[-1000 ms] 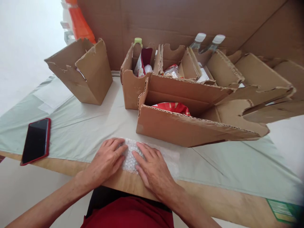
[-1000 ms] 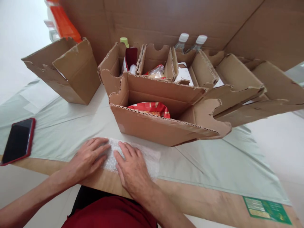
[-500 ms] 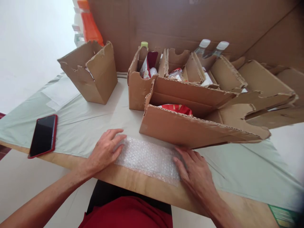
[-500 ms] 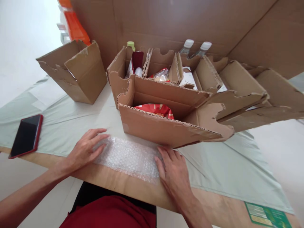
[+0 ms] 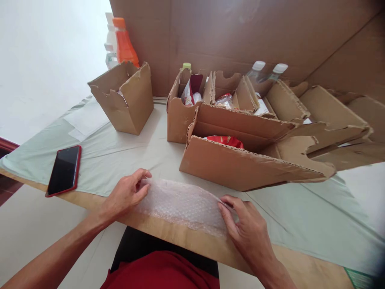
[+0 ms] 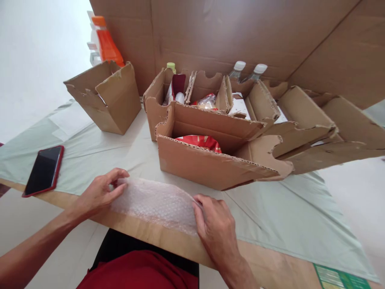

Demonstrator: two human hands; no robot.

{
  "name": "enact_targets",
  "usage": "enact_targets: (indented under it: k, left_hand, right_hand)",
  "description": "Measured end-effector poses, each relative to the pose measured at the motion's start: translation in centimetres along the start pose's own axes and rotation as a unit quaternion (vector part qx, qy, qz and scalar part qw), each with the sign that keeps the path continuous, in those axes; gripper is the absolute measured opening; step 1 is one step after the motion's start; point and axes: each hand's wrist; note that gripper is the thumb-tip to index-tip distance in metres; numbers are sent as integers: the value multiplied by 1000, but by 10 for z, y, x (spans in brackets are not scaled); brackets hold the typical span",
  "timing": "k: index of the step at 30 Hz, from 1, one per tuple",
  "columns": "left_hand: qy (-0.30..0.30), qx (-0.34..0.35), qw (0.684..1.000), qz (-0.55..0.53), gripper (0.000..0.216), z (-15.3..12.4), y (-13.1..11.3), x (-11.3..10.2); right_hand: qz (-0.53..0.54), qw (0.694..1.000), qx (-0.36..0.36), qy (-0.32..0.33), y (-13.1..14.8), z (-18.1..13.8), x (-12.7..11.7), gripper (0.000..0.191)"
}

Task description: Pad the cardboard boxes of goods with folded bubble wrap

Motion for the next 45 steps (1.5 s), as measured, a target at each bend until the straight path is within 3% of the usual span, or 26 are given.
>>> enact_targets:
  k: [3, 6, 10, 14, 16, 18, 20, 22, 24, 26, 28, 30, 32, 38, 40, 43, 45]
  left_hand:
    - [-23, -57, 994, -89, 47, -31, -2, -10]
    - [-45, -104, 978, -173, 59, -66, -2, -11]
    - [-83, -173, 945, -263, 55, -102, -5, -2]
    - [-108, -265, 898, -335, 53, -104, -9, 7]
    - [-95, -290, 874, -379, 56, -97, -9, 8]
    - [-82, -288, 854, -425, 58, -91, -7, 7]
    - [-67, -277, 832, -476, 60, -87, -4, 7]
    - [-45, -274, 808, -519, 61, -86, -1, 6]
    - [-22, -277, 800, -532, 62, -86, 1, 4]
    - [-26, -267, 828, -492, 60, -86, 1, 0]
    - [-72, -228, 888, -393, 57, -86, 0, -6]
    - [-123, -166, 938, -278, 55, -85, 0, -9]
    - [-127, -115, 962, -213, 58, -83, 1, -8]
    - [-85, -99, 979, -159, 47, -68, 10, 10]
    - [-73, -114, 980, -146, 47, -62, 11, 12]
    - [-42, -136, 982, -126, 49, -55, 10, 11]
    - [-31, -141, 983, -116, 49, -52, 10, 10]
  right_hand:
    - [17, 997, -73, -19, 31, 23, -11, 25]
    - [43, 987, -155, -12, 68, 57, -6, 30]
    - [19, 970, -243, -15, 113, 114, 34, 27]
    - [47, 969, -244, 8, 131, 144, 65, 36]
    - [116, 966, -220, 74, 125, 134, 59, 44]
    - [170, 946, -202, 189, 114, 109, 43, 50]
    - [172, 918, -183, 308, 103, 78, 30, 70]
    - [179, 906, -170, 343, 100, 48, 30, 84]
    - [207, 914, -152, 315, 104, 26, 44, 74]
    - [247, 927, -113, 260, 111, 17, 65, 54]
    - [287, 929, -55, 227, 115, 17, 81, 40]
    - [311, 924, -5, 224, 116, 23, 89, 32]
    - [324, 917, 23, 231, 116, 29, 90, 29]
    - [325, 914, 69, 234, 114, 28, 91, 33]
    - [300, 936, 56, 175, 112, 23, 86, 37]
    - [225, 974, -2, 32, 109, 13, 68, 40]
    - [195, 978, -66, 24, 111, 7, 56, 38]
Point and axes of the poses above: each hand's wrist, its own z-axis towards the middle knuckle, its own x-axis out of the palm, y = z × x, and after that the axes turned 7 degrees about x, right-handed
